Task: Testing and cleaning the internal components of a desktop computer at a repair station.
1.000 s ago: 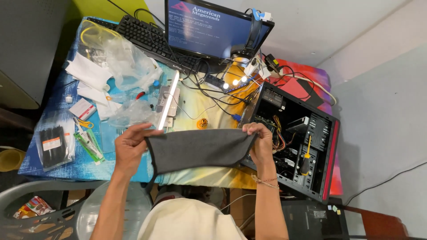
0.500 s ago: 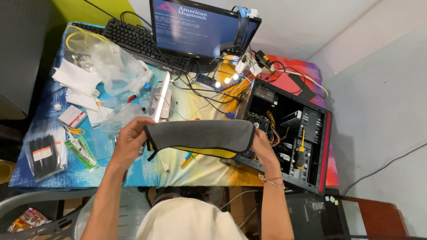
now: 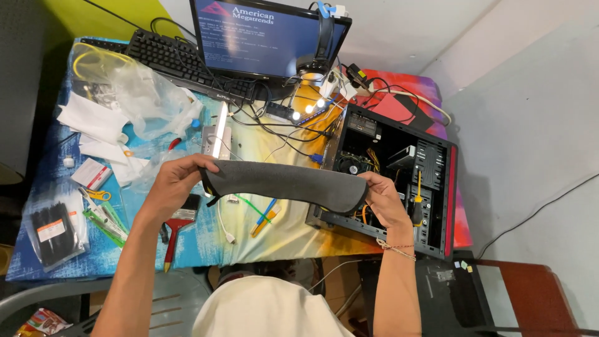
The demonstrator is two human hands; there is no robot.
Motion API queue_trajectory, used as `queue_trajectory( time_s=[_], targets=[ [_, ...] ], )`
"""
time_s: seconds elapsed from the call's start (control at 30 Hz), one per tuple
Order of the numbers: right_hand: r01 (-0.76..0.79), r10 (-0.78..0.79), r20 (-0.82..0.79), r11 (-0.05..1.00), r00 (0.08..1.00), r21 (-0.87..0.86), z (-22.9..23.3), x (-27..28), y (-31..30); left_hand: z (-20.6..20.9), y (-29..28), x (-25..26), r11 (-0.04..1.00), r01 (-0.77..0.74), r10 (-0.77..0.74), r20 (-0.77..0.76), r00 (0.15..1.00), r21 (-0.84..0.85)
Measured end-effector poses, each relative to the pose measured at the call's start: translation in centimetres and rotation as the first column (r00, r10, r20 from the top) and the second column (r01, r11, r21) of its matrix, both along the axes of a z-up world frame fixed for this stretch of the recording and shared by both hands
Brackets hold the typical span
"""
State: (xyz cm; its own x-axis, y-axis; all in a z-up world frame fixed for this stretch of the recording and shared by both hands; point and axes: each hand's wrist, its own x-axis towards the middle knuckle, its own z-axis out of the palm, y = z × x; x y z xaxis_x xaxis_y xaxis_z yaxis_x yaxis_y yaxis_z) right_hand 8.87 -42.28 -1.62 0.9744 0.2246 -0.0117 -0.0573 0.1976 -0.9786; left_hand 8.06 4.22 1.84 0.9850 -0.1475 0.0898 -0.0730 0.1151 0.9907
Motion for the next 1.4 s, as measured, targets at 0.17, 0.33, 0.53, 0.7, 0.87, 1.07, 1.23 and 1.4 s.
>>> queue_trajectory(
  time_s=[0.17,0.33,0.53,0.7,0.87,1.07,1.23,1.4],
  targets=[
    [0.061,-0.061,-0.013,0.998,0.998,-0.010,3.8,-1.9,1.4,-0.8,-0.2,0.4,0.995,0.074,-0.076,-0.027,0.997,-0.074],
    [0.114,-0.119,-0.062,0.991,0.991,-0.069,1.9,-1.7,-1.0,0.6,-1.2,0.5,0.996,0.071,-0.073,-0.034,0.997,-0.048],
    [0.169,-0.170,-0.014,0.985,0.985,-0.022,0.8,-2.5,-1.8,-0.2,-1.3,1.1,0.999,0.042,-0.044,-0.083,0.996,-0.026],
    [0.225,-0.223,-0.039,0.973,0.974,0.046,0.1,-2.6,-1.2,1.3,-1.6,1.5,0.998,0.054,-0.057,-0.155,0.986,-0.026],
    [0.284,-0.267,-0.120,0.946,0.956,0.158,-0.1,-2.9,-2.1,2.6,-2.0,1.9,0.991,0.132,-0.130,-0.228,0.965,-0.004],
    [0.301,-0.297,-0.055,0.946,0.953,0.118,3.2,-4.4,-0.1,2.6,-2.3,3.4,0.970,0.243,-0.226,-0.284,0.932,0.027],
    [0.431,-0.431,-0.007,0.902,0.902,-0.021,3.2,-4.9,0.7,1.8,-2.2,5.0,0.959,0.277,-0.256,-0.241,0.936,0.058],
    [0.499,-0.499,-0.033,0.866,0.866,-0.027,3.4,-5.9,0.8,-0.7,-2.2,6.9,0.959,0.282,-0.261,-0.280,0.924,0.036]
  ],
)
